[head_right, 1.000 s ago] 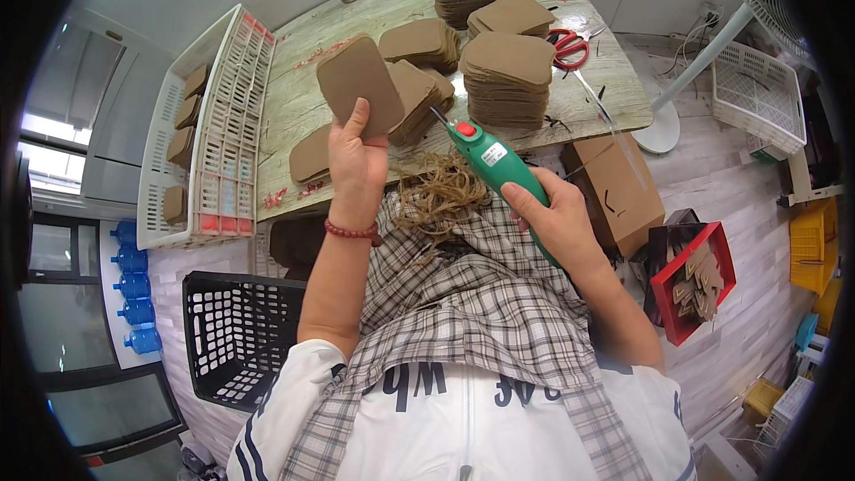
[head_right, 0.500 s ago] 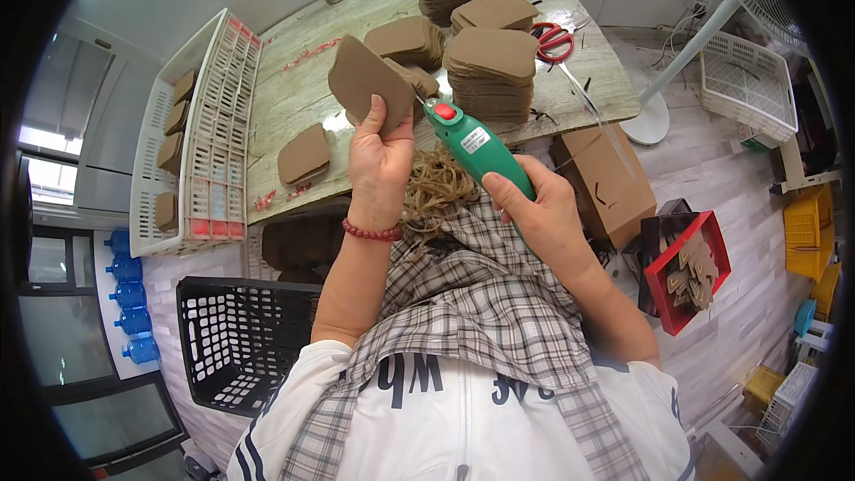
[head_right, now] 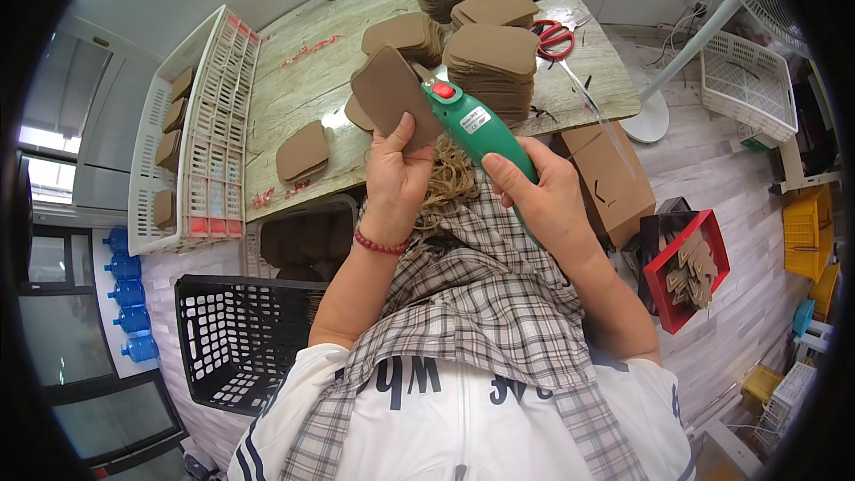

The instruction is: The person uses a green rotary tool to smooth the edges of stacked brown cardboard pieces. They pick up each piece, run the tool along the perimeter, and place the finished piece into a black crate.

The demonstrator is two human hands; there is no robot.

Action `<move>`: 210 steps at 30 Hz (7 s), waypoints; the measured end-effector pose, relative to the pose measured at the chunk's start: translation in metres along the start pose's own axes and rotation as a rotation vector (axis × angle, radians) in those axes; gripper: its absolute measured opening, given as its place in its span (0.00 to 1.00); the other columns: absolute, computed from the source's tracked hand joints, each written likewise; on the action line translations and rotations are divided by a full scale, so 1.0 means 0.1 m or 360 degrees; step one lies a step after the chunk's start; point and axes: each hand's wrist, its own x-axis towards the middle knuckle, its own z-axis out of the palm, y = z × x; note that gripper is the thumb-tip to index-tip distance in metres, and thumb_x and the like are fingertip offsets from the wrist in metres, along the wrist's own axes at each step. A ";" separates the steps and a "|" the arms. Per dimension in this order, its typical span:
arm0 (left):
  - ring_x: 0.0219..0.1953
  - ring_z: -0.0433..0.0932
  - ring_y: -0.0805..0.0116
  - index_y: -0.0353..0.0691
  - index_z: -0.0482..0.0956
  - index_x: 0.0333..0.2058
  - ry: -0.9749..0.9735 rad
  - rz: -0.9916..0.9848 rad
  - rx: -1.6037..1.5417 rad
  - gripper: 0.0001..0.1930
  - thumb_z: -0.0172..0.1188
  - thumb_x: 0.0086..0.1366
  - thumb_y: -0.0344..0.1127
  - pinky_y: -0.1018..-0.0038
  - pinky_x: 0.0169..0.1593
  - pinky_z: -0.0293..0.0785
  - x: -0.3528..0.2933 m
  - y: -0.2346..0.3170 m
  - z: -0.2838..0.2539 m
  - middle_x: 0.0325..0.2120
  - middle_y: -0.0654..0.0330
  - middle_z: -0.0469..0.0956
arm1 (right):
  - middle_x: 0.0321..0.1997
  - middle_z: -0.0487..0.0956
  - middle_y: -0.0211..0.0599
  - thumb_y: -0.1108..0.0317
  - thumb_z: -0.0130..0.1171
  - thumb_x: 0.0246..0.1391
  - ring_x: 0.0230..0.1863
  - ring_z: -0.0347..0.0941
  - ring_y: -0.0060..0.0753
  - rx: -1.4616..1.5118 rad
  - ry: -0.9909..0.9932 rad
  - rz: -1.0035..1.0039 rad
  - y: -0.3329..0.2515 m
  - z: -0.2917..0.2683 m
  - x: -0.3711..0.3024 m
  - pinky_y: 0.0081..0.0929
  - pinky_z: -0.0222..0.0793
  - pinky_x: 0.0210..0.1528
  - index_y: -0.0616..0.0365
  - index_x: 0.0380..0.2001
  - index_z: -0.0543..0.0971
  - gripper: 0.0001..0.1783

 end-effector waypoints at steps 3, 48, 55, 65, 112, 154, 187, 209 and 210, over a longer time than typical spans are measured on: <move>0.51 0.74 0.63 0.39 0.68 0.51 -0.0068 -0.0032 0.0074 0.18 0.54 0.62 0.20 0.66 0.56 0.72 -0.05 -0.01 -0.06 0.48 0.58 0.74 | 0.22 0.73 0.26 0.58 0.60 0.56 0.21 0.66 0.13 -0.0016 0.0013 0.0015 -0.02 -0.02 0.04 0.14 0.64 0.25 0.65 0.40 0.77 0.18; 0.31 0.77 0.77 0.38 0.78 0.31 -0.0095 -0.0278 0.1153 0.05 0.62 0.56 0.23 0.80 0.39 0.73 -0.06 1.09 -0.48 0.29 0.63 0.80 | 0.24 0.74 0.29 0.54 0.57 0.57 0.24 0.69 0.17 -0.0136 -0.0559 0.0404 0.06 -0.39 0.07 0.16 0.66 0.27 0.64 0.38 0.76 0.21; 0.31 0.77 0.76 0.35 0.79 0.32 -0.0128 -0.0354 0.1239 0.05 0.62 0.56 0.23 0.79 0.38 0.74 -0.06 1.13 -0.45 0.29 0.61 0.80 | 0.22 0.74 0.30 0.53 0.59 0.55 0.22 0.69 0.17 -0.0085 -0.0567 0.0410 0.05 -0.34 0.05 0.17 0.66 0.25 0.64 0.35 0.77 0.21; 0.31 0.79 0.74 0.33 0.79 0.34 -0.0232 -0.0501 0.1362 0.07 0.63 0.54 0.22 0.79 0.38 0.75 -0.04 1.17 -0.40 0.30 0.60 0.81 | 0.23 0.75 0.30 0.55 0.61 0.54 0.22 0.69 0.18 -0.0245 -0.0608 0.0412 0.02 -0.32 0.05 0.18 0.66 0.25 0.65 0.35 0.78 0.20; 0.67 0.46 0.46 0.36 0.71 0.53 -0.0104 0.0889 0.3582 0.33 0.64 0.53 0.52 0.53 0.66 0.40 0.70 0.85 -0.69 0.61 0.44 0.58 | 0.23 0.74 0.29 0.59 0.60 0.55 0.23 0.69 0.17 -0.0152 -0.0279 0.0323 0.56 -0.15 -0.07 0.19 0.68 0.27 0.66 0.38 0.76 0.18; 0.54 0.70 0.59 0.38 0.66 0.55 0.0050 0.0292 -0.0148 0.22 0.54 0.62 0.19 0.62 0.59 0.69 0.26 0.18 -0.04 0.51 0.57 0.71 | 0.22 0.72 0.26 0.58 0.59 0.57 0.21 0.66 0.13 -0.0023 -0.0024 0.0080 0.14 0.06 -0.03 0.14 0.63 0.24 0.64 0.38 0.76 0.18; 0.45 0.77 0.70 0.38 0.72 0.50 -0.0271 -0.0181 0.0910 0.19 0.51 0.60 0.16 0.74 0.48 0.75 0.00 0.65 -0.54 0.43 0.60 0.78 | 0.23 0.74 0.28 0.56 0.59 0.56 0.23 0.67 0.15 -0.0142 -0.0274 0.0209 -0.01 -0.27 0.04 0.16 0.64 0.25 0.65 0.38 0.76 0.19; 0.43 0.73 0.77 0.35 0.73 0.46 -0.0366 -0.0780 0.1682 0.19 0.57 0.54 0.18 0.79 0.48 0.69 -0.16 1.01 -0.45 0.40 0.65 0.76 | 0.23 0.75 0.29 0.54 0.60 0.54 0.23 0.69 0.16 -0.0243 -0.0469 0.0307 0.13 -0.25 0.08 0.17 0.66 0.26 0.66 0.38 0.77 0.21; 0.43 0.72 0.77 0.35 0.73 0.45 -0.0393 -0.0746 0.1805 0.18 0.58 0.54 0.18 0.79 0.47 0.69 -0.15 1.05 -0.44 0.39 0.65 0.76 | 0.23 0.75 0.29 0.55 0.61 0.54 0.22 0.69 0.17 -0.0228 -0.0479 0.0334 0.12 -0.26 0.08 0.17 0.66 0.26 0.66 0.38 0.77 0.21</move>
